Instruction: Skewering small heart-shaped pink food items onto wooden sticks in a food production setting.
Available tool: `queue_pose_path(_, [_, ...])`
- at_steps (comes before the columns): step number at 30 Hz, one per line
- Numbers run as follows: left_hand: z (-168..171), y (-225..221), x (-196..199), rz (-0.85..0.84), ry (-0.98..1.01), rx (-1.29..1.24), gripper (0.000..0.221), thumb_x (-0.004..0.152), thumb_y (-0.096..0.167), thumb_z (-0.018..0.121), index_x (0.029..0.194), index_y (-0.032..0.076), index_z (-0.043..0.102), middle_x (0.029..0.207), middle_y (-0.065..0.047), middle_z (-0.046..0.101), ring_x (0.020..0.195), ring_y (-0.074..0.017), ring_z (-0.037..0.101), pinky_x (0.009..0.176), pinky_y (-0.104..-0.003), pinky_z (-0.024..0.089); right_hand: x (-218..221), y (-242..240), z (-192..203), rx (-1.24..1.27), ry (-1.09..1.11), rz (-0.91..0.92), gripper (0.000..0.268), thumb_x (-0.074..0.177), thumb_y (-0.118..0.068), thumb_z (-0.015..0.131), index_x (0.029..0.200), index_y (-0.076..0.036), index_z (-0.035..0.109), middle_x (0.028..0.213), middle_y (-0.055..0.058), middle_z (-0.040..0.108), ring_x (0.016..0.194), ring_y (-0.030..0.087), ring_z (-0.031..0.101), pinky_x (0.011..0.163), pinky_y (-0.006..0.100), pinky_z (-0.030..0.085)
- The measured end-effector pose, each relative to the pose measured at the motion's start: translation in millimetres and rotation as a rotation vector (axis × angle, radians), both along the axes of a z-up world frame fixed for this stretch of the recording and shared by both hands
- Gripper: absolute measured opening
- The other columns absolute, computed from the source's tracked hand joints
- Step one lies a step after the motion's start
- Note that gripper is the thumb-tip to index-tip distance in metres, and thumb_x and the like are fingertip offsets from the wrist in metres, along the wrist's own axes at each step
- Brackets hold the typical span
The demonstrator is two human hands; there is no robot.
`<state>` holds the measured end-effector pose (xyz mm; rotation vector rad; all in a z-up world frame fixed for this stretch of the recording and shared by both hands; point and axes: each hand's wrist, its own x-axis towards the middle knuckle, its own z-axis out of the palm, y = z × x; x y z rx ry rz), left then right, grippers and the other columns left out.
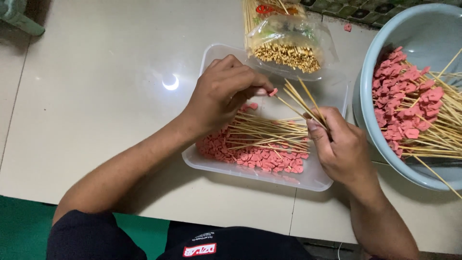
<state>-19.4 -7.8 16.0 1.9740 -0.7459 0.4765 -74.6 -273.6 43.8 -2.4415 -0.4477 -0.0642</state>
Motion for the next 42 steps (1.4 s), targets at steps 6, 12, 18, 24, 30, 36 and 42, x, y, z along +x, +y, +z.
queue_pose_path(6, [0.3, 0.2, 1.5, -0.005, -0.041, 0.013, 0.013, 0.096, 0.012, 0.077, 0.104, 0.02, 0.071, 0.087, 0.003, 0.069, 0.084, -0.0226, 0.061, 0.083, -0.038, 0.049, 1.3, -0.2, -4.6, 0.06, 0.025, 0.03, 0.011, 0.105, -0.015, 0.06, 0.11, -0.012, 0.07, 0.066, 0.007, 0.068, 0.062, 0.035, 0.067, 0.064, 0.043, 0.055])
queue_pose_path(12, [21.7, 15.6, -3.0, 0.091, -0.379, 0.402, 0.01, 0.098, 0.02, 0.076, 0.107, 0.016, 0.075, 0.097, 0.006, 0.073, 0.089, -0.014, 0.056, 0.09, -0.031, 0.04, -1.9, 10.5, 9.3, -0.008, 0.062, 0.049, 0.017, 0.101, 0.001, 0.059, 0.118, 0.0, 0.064, 0.078, 0.009, 0.07, 0.058, 0.021, 0.064, 0.053, 0.034, 0.048])
queue_pose_path(18, [15.3, 29.0, -4.9, 0.109, -0.338, 0.488, 0.005, 0.101, 0.026, 0.079, 0.101, 0.023, 0.074, 0.098, 0.009, 0.073, 0.089, -0.0124, 0.054, 0.089, -0.03, 0.039, 5.1, -8.6, -19.0, -0.157, -0.423, 0.057, 0.016, 0.116, -0.004, 0.052, 0.114, 0.006, 0.064, 0.092, 0.012, 0.072, 0.049, 0.014, 0.041, 0.041, 0.032, 0.035])
queue_pose_path(24, [28.2, 52.9, -32.8, 0.103, -0.063, 0.415, 0.008, 0.09, 0.011, 0.082, 0.095, 0.015, 0.078, 0.089, 0.003, 0.072, 0.084, -0.0163, 0.05, 0.083, -0.033, 0.039, -5.5, -23.8, -6.8, -0.221, -0.547, 0.153, 0.018, 0.113, -0.01, 0.059, 0.113, 0.004, 0.071, 0.097, 0.016, 0.073, 0.061, 0.02, 0.053, 0.054, 0.036, 0.042])
queue_pose_path(30, [17.8, 53.6, -53.9, 0.119, 0.109, 0.42, 0.004, 0.089, 0.014, 0.08, 0.091, 0.015, 0.078, 0.077, 0.005, 0.07, 0.084, -0.0152, 0.057, 0.097, -0.04, 0.039, -5.1, 0.7, -5.4, -0.513, -0.399, 0.306, 0.036, 0.081, -0.012, 0.075, 0.116, -0.01, 0.071, 0.093, 0.001, 0.068, 0.068, 0.017, 0.066, 0.055, 0.031, 0.051])
queue_pose_path(36, [5.9, 50.2, -59.7, 0.194, 0.155, 0.459, 0.003, 0.088, 0.019, 0.081, 0.087, 0.017, 0.08, 0.076, 0.006, 0.073, 0.092, -0.0156, 0.059, 0.11, -0.048, 0.033, -5.7, 5.2, -20.1, -0.547, -0.316, 0.375, 0.028, 0.08, -0.021, 0.074, 0.107, -0.015, 0.07, 0.112, 0.004, 0.076, 0.092, 0.021, 0.076, 0.067, 0.034, 0.058])
queue_pose_path(42, [1.4, 45.9, -62.5, 0.199, 0.06, 0.823, 0.011, 0.086, 0.031, 0.081, 0.087, 0.02, 0.077, 0.093, 0.001, 0.071, 0.114, -0.0264, 0.057, 0.113, -0.06, 0.031, -5.3, 9.4, -24.8, -0.644, -0.254, 0.373, 0.029, 0.084, -0.027, 0.075, 0.108, -0.017, 0.063, 0.098, 0.0, 0.067, 0.075, 0.018, 0.072, 0.057, 0.033, 0.055])
